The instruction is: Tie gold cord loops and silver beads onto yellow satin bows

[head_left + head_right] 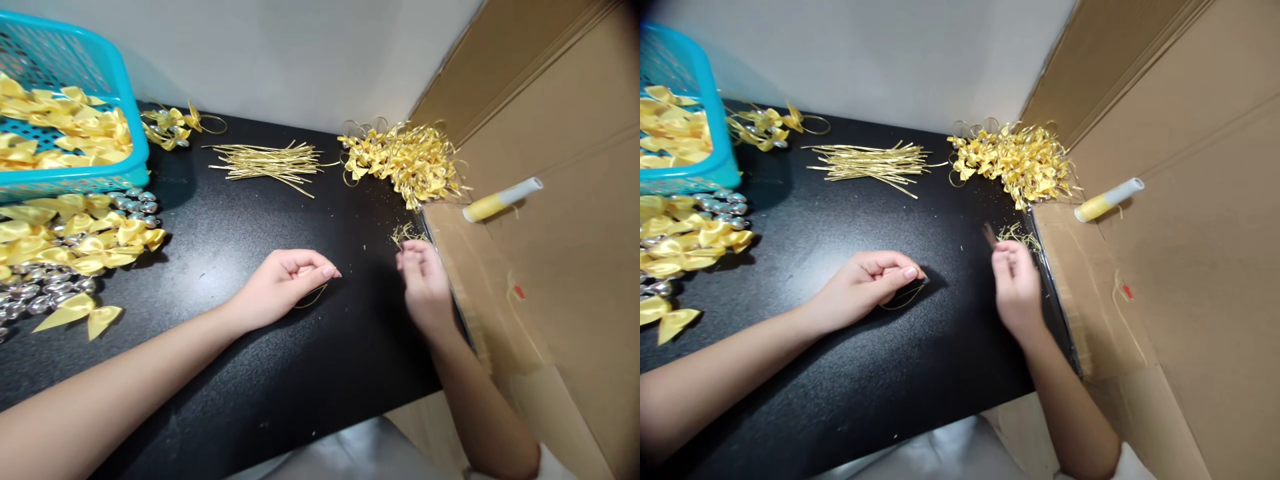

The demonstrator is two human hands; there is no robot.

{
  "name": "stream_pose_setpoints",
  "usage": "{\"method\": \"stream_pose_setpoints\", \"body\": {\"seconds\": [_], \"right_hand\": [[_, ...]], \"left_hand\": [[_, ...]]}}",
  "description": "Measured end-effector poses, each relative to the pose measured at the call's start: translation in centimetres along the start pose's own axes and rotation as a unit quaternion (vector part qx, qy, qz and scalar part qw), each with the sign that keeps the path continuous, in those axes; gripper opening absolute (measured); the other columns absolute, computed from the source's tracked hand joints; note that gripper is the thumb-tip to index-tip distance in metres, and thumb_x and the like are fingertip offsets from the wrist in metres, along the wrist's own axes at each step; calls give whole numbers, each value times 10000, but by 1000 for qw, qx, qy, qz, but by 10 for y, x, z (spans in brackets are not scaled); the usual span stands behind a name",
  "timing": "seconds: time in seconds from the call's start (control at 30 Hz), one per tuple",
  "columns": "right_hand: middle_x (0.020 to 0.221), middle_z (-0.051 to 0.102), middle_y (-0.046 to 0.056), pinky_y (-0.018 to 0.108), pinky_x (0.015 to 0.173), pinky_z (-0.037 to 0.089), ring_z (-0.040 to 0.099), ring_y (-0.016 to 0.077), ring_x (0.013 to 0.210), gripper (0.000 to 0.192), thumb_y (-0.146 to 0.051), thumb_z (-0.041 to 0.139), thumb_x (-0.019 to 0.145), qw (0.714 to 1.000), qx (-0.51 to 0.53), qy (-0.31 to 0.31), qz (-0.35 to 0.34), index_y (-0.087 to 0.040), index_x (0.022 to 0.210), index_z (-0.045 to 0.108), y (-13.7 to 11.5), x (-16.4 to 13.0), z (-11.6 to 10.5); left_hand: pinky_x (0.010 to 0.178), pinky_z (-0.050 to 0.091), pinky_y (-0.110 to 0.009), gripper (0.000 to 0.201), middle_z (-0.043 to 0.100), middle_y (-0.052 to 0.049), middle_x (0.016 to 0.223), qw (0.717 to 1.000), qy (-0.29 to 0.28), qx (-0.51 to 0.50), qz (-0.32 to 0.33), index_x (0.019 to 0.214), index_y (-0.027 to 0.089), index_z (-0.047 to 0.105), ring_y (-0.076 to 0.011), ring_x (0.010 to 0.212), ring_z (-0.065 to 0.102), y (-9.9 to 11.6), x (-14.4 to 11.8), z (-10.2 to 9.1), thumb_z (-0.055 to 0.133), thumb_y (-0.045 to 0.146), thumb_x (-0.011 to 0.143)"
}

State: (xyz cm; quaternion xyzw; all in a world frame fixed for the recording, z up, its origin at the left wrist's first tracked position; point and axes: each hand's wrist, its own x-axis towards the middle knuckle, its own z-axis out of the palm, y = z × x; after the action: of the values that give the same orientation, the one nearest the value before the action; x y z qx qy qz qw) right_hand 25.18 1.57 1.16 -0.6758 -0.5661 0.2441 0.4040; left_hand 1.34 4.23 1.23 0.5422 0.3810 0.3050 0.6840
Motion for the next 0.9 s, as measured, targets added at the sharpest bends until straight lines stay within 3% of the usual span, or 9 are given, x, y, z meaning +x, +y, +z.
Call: {"method": "stream_pose_setpoints", "body": {"seconds": [0.13, 0.23, 0.37, 0.53, 0.67, 0.7, 0.77, 0.83, 0.9], "right_hand": [[884, 588, 99, 419, 804, 465, 558, 239, 842, 210, -395, 512, 862, 959, -236, 151, -48, -194, 910, 550, 46, 39, -59], [877, 559, 119, 510, 891, 426, 515, 287, 932, 220, -414, 501, 842, 929, -336, 142, -58, -200, 806, 538, 77, 51, -84], [878, 543, 121, 523, 917, 418, 495, 295, 976, 210, -400, 516, 827, 929, -339, 134, -59, -195, 792, 551, 96, 52, -87], [955, 561, 150, 534, 970, 417, 521, 311, 1047, 201, -354, 529, 811, 944, -291, 136, -71, -166, 851, 586, 91, 53, -86], [1112, 588, 151, 527, 1031, 385, 523, 309, 1150, 188, -306, 584, 806, 952, -227, 152, -136, -178, 939, 621, 45, 37, -67], [1081, 614, 123, 487, 992, 431, 567, 276, 1090, 159, -295, 589, 823, 968, -170, 120, -143, -198, 942, 629, 28, 29, -56], [1072, 647, 74, 423, 943, 478, 607, 230, 1046, 183, -289, 608, 842, 989, -33, -34, -143, -237, 1016, 631, -7, 13, -27], [1206, 623, 57, 402, 990, 463, 581, 221, 1141, 381, -282, 688, 800, 961, 93, -216, -142, -267, 1165, 581, -38, 1, 4], [1190, 627, 44, 377, 973, 471, 587, 201, 1115, 402, -283, 694, 799, 923, 201, -304, -122, -272, 1181, 568, -61, -5, 30]], "left_hand": [[392, 216, -151, 262, 394, 71, 452, 1000, 3, -7, -3, 825, 135, 683, -48, 414, 302, 2, -1, 1, 604, 382, 866], [392, 211, -158, 268, 377, 77, 441, 1000, 6, -22, -7, 816, 142, 675, -50, 407, 284, 2, -1, 1, 611, 399, 859], [399, 189, -171, 284, 349, 80, 451, 998, 33, -50, -10, 824, 161, 675, -55, 416, 266, -3, 2, -1, 633, 441, 843], [439, 195, -196, 280, 335, 76, 485, 993, 69, -74, 55, 840, 184, 694, -64, 459, 258, 4, 0, -4, 647, 460, 841], [475, 245, -211, 276, 448, 39, 547, 987, 82, -20, 134, 806, 178, 718, -72, 507, 317, 22, -6, 0, 662, 446, 838], [478, 250, -214, 277, 471, 31, 563, 986, 80, -14, 147, 803, 176, 720, -74, 513, 325, 28, -6, 3, 661, 444, 839], [472, 251, -217, 282, 434, 41, 530, 983, 77, -21, 166, 810, 178, 718, -75, 495, 308, 40, -6, 8, 656, 452, 839], [462, 262, -218, 274, 341, 65, 478, 981, 82, -39, 172, 801, 186, 706, -74, 463, 276, 53, -3, 13, 662, 456, 824], [455, 276, -216, 241, 309, 73, 471, 981, 93, -50, 162, 799, 201, 690, -73, 445, 271, 65, 2, 16, 659, 439, 818]]}}
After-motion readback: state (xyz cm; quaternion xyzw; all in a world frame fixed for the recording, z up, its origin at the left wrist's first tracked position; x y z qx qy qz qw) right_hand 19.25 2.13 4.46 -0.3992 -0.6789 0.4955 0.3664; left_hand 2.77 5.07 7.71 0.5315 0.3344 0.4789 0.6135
